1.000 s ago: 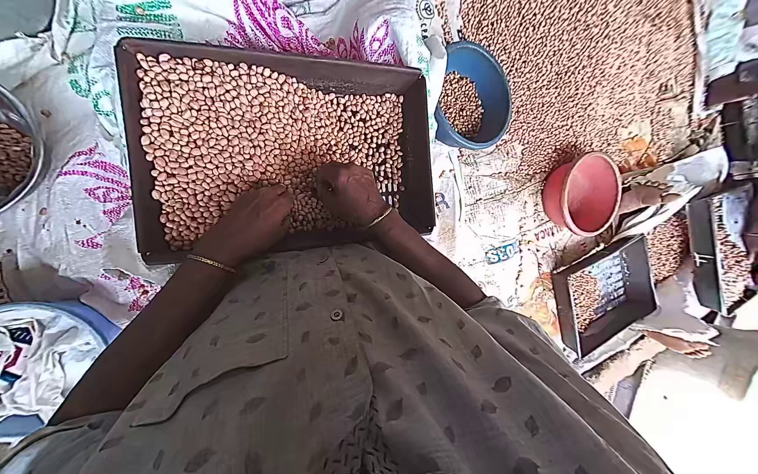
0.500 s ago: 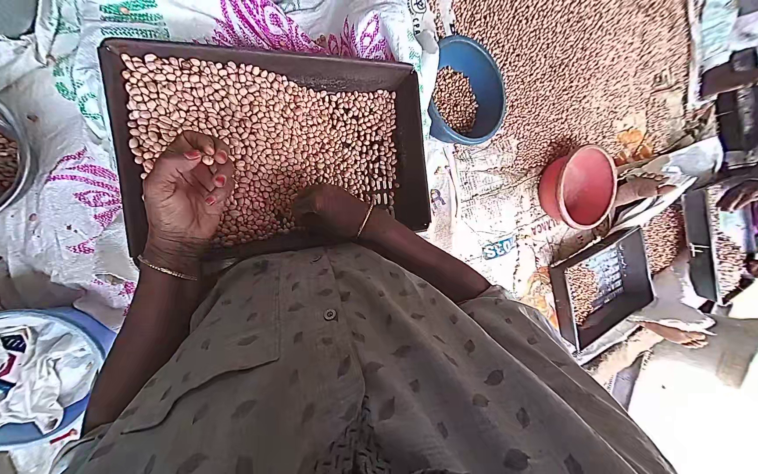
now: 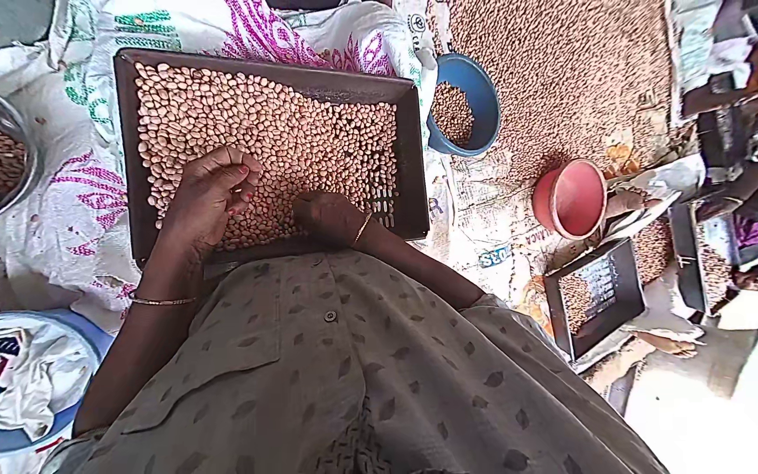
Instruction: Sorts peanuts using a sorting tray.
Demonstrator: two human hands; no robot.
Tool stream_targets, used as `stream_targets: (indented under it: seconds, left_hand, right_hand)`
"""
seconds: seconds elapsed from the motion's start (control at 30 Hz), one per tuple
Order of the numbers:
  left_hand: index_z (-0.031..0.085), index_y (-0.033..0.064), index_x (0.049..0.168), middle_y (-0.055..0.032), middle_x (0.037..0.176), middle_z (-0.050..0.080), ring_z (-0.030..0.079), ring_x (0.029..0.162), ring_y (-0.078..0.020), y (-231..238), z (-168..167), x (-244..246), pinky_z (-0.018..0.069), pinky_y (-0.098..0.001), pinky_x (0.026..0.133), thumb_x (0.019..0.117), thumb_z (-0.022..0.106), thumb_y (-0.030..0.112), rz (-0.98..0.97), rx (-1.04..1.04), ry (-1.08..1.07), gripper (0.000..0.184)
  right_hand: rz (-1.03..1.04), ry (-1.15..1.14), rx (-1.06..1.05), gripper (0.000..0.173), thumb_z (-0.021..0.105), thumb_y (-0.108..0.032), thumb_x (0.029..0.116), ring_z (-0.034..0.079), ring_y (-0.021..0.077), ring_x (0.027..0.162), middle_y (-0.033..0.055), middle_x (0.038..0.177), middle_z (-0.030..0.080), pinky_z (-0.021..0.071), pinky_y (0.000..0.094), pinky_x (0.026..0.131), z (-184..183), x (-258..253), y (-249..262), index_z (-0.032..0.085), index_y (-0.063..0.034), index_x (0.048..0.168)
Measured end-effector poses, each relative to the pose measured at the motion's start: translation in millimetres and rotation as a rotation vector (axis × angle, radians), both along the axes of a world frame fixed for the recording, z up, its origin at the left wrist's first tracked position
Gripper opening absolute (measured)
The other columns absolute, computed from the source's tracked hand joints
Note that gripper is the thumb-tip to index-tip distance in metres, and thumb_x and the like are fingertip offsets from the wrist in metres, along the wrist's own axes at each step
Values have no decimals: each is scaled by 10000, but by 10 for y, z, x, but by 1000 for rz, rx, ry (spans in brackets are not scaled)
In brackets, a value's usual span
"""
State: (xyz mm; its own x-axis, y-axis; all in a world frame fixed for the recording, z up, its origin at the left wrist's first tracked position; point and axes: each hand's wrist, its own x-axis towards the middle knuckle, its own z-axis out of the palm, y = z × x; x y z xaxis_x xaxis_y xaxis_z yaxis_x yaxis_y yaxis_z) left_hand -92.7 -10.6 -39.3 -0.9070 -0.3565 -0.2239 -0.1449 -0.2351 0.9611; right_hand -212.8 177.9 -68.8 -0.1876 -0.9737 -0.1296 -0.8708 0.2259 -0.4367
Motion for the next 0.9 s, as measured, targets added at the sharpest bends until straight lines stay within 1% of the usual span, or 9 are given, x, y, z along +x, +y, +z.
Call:
stream_targets:
  seconds: [0.13, 0.23, 0.37, 0.4, 0.47, 0.57, 0.67, 0.8, 0.9]
  left_hand:
    - [651, 141, 972, 76, 815, 649, 532, 571, 29, -51, 60, -162, 416, -101, 477, 1059, 427, 60, -24, 6, -18, 254]
    - [656, 138, 966, 78, 799, 640, 526, 573, 24, -53, 70, -253, 410, -104, 481, 1062, 426, 56, -11, 0, -23, 262]
    - [653, 107, 992, 70, 769, 603, 505, 575, 22, -45, -3, -361, 402, -118, 495, 1058, 487, 77, -90, -214, -65, 182]
    - [657, 92, 998, 53, 762, 567, 478, 592, 1, -47, -32, -396, 389, -150, 523, 1052, 503, 97, -148, -321, -75, 164]
    - [675, 46, 992, -37, 797, 578, 506, 684, -115, -42, -49, -508, 426, -321, 648, 1052, 548, 153, -270, -550, -91, 177]
    - [677, 14, 974, -135, 828, 626, 596, 730, -256, 77, -72, -706, 500, -485, 690, 1028, 588, 111, -417, -794, -126, 142]
    - [699, -23, 1009, -237, 947, 691, 672, 945, -436, 191, -149, -832, 505, -650, 835, 995, 600, 54, -561, -1052, -154, 126]
    - [693, -24, 1007, -235, 1000, 696, 679, 987, -452, 262, -340, -836, 521, -644, 827, 996, 614, 62, -596, -1270, -70, 117]
    - [687, -61, 1094, -276, 1090, 688, 683, 995, -481, 265, -430, -775, 532, -645, 813, 1009, 591, 46, -596, -1348, 41, 167]
  right_hand:
    - [-4, 3, -40, 143, 592, -37, 974, 704, 340, 979, 187, 1023, 699, 584, 467, 822, -59, 3, 26, 723, 21, 984]
    - [-38, 49, 42, 163, 570, -70, 997, 709, 342, 957, 189, 1060, 693, 583, 478, 773, 0, 41, 10, 702, 22, 1021]
    - [-85, 89, 117, 225, 556, -152, 1019, 718, 368, 883, 202, 1023, 702, 569, 514, 710, 69, 69, -21, 687, 25, 1068]
    - [-114, 38, 148, 232, 568, -170, 1012, 714, 373, 903, 197, 1020, 708, 559, 541, 737, 107, 31, -9, 689, 17, 1079]
    - [-246, -96, 69, 183, 622, -132, 950, 707, 367, 854, 192, 911, 710, 548, 568, 750, 149, -147, 89, 696, 25, 1008]
    - [-533, -279, -330, 108, 654, -53, 901, 683, 233, 685, 145, 800, 693, 575, 427, 659, 132, -421, 405, 682, 44, 940]
    - [-709, -476, -488, 89, 627, -35, 939, 691, 151, 634, 106, 806, 690, 619, 337, 622, 162, -532, 687, 646, 46, 971]
    - [-772, -510, -493, 83, 639, -40, 951, 711, 156, 651, 107, 825, 707, 633, 330, 638, 157, -541, 951, 639, 39, 976]
    - [-788, -567, -512, 65, 629, -19, 951, 705, 133, 661, 93, 826, 696, 627, 306, 640, 164, -489, 1031, 627, 40, 979]
